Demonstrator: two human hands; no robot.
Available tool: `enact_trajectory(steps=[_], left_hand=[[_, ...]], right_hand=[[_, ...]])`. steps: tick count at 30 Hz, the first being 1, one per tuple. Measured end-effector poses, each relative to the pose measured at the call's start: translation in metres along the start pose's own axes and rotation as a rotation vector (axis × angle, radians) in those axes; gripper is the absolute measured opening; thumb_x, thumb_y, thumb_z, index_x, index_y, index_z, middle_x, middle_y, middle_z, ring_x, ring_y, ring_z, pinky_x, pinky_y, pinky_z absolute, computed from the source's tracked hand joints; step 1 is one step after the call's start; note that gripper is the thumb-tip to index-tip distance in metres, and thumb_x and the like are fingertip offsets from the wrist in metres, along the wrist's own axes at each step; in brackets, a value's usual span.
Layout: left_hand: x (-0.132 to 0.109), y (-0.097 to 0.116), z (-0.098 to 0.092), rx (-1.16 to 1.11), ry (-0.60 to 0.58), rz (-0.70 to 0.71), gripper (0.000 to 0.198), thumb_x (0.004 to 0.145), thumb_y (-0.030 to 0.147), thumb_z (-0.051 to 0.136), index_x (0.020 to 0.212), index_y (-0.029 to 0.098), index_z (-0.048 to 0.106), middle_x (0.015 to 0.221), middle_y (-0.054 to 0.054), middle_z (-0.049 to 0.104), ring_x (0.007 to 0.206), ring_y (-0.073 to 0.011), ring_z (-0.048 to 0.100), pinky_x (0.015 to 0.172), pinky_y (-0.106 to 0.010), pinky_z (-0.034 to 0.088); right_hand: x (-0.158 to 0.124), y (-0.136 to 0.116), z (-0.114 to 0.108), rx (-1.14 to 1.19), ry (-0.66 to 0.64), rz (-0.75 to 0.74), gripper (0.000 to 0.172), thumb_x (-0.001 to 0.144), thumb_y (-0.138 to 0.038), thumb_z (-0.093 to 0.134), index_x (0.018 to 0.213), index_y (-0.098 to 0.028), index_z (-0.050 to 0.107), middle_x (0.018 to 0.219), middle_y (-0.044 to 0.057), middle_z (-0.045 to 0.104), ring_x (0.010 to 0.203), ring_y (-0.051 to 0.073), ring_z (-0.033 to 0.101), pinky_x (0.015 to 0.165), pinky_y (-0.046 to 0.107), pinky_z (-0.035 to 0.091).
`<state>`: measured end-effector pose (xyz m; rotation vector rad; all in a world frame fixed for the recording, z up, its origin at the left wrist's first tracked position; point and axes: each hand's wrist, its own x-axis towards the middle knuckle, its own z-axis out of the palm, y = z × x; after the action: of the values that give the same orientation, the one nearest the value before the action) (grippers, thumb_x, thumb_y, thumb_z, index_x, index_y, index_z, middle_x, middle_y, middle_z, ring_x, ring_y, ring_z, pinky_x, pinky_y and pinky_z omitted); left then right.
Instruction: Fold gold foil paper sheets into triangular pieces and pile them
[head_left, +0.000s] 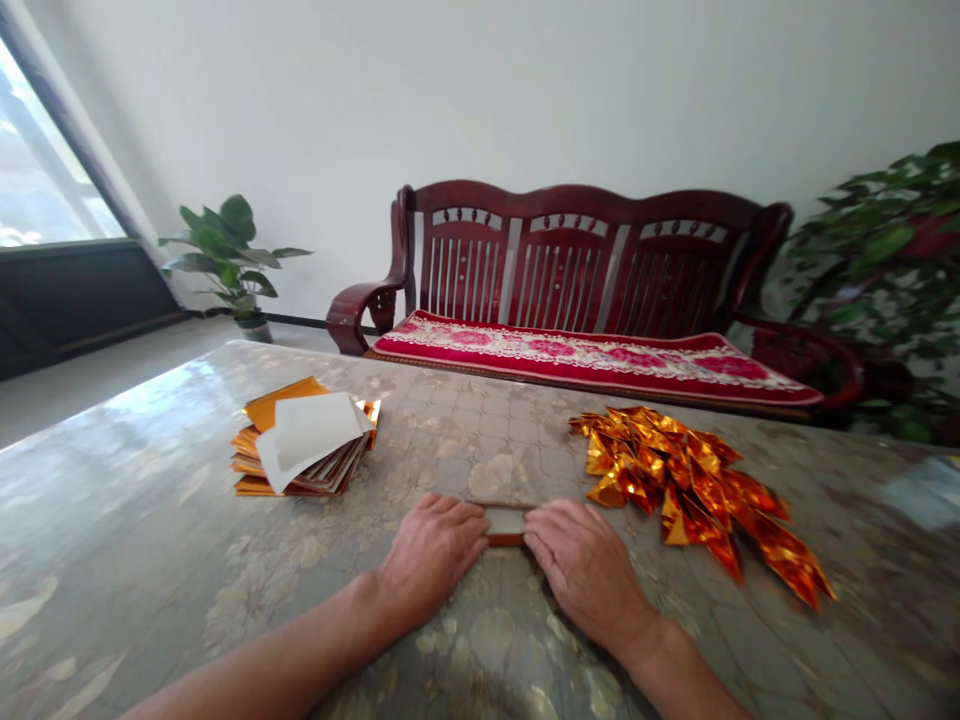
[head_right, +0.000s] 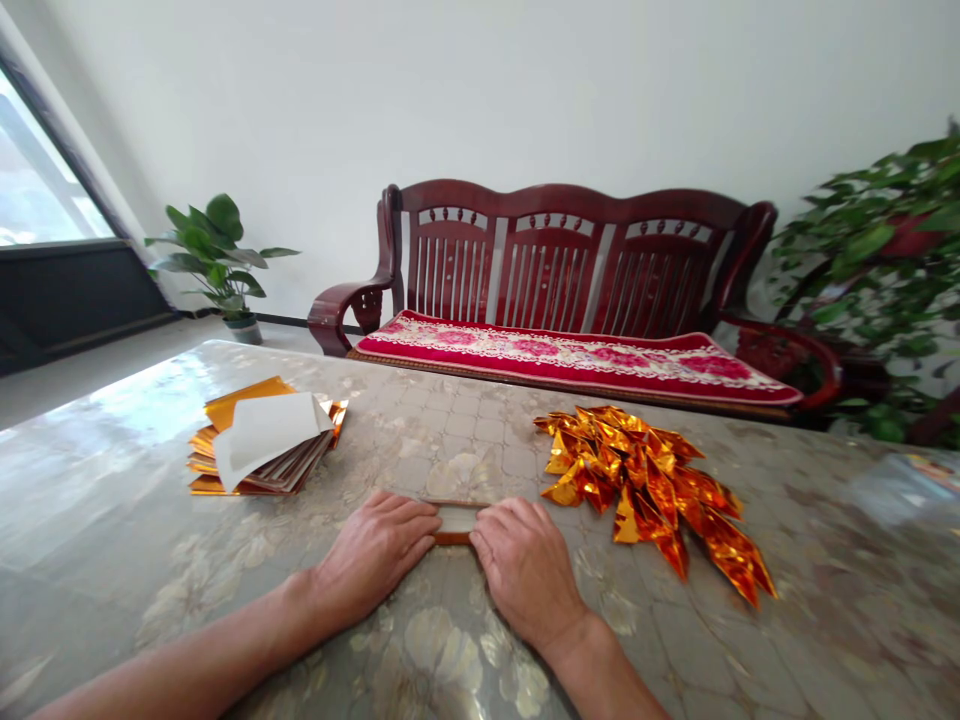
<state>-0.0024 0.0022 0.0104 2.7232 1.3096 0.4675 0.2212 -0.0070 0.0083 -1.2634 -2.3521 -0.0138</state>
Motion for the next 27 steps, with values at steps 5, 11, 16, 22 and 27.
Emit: enact_trajectory(steps=[5,11,16,22,27], left_hand=[[0.004,-0.01,-0.001,-0.095,0.035,-0.112,0.025,0.099,0.032,0.049,0.09,0.023,0.071,0.09,0.0,0.073,0.089,-0.018,0.065,0.08,-0.032,0.039],[0.012,-0.012,0.0,-0.046,0.003,-0.184,0.022,0.095,0.032,0.054,0.081,0.022,0.068,0.083,0.0,0.071,0.083,-0.0184,0.064,0.075,-0.03,0.038],[0.015,-0.01,0.001,0.002,-0.016,-0.214,0.023,0.097,0.032,0.052,0.082,0.021,0.066,0.084,-0.002,0.07,0.083,-0.0192,0.064,0.075,-0.03,0.04],[0.015,-0.007,0.0,0.019,-0.039,-0.243,0.022,0.097,0.032,0.051,0.083,0.021,0.064,0.085,-0.002,0.068,0.082,-0.0181,0.064,0.072,-0.027,0.041],[0.015,-0.006,-0.001,0.007,-0.061,-0.269,0.019,0.096,0.032,0.053,0.084,0.021,0.064,0.087,-0.001,0.068,0.082,-0.0177,0.064,0.071,-0.026,0.041]], right_hand=[[0.004,0.002,0.008,0.007,0.027,0.115,0.014,0.095,-0.021,0.055,0.088,-0.022,0.068,0.088,0.002,0.071,0.088,0.02,0.059,0.081,0.033,0.04],[0.009,0.002,0.013,0.025,0.031,0.181,0.014,0.092,-0.018,0.057,0.083,-0.022,0.067,0.083,0.001,0.069,0.084,0.019,0.059,0.077,0.03,0.041],[0.011,0.004,0.015,0.024,0.028,0.199,0.014,0.092,-0.02,0.058,0.081,-0.022,0.065,0.082,0.001,0.067,0.083,0.019,0.059,0.074,0.029,0.04],[0.011,0.006,0.017,0.034,0.029,0.229,0.013,0.092,-0.022,0.059,0.079,-0.023,0.063,0.082,0.0,0.066,0.084,0.019,0.06,0.074,0.028,0.039],[0.012,0.012,0.019,0.023,0.037,0.311,0.013,0.089,-0.025,0.063,0.076,-0.023,0.06,0.081,0.0,0.063,0.082,0.019,0.06,0.069,0.027,0.039]])
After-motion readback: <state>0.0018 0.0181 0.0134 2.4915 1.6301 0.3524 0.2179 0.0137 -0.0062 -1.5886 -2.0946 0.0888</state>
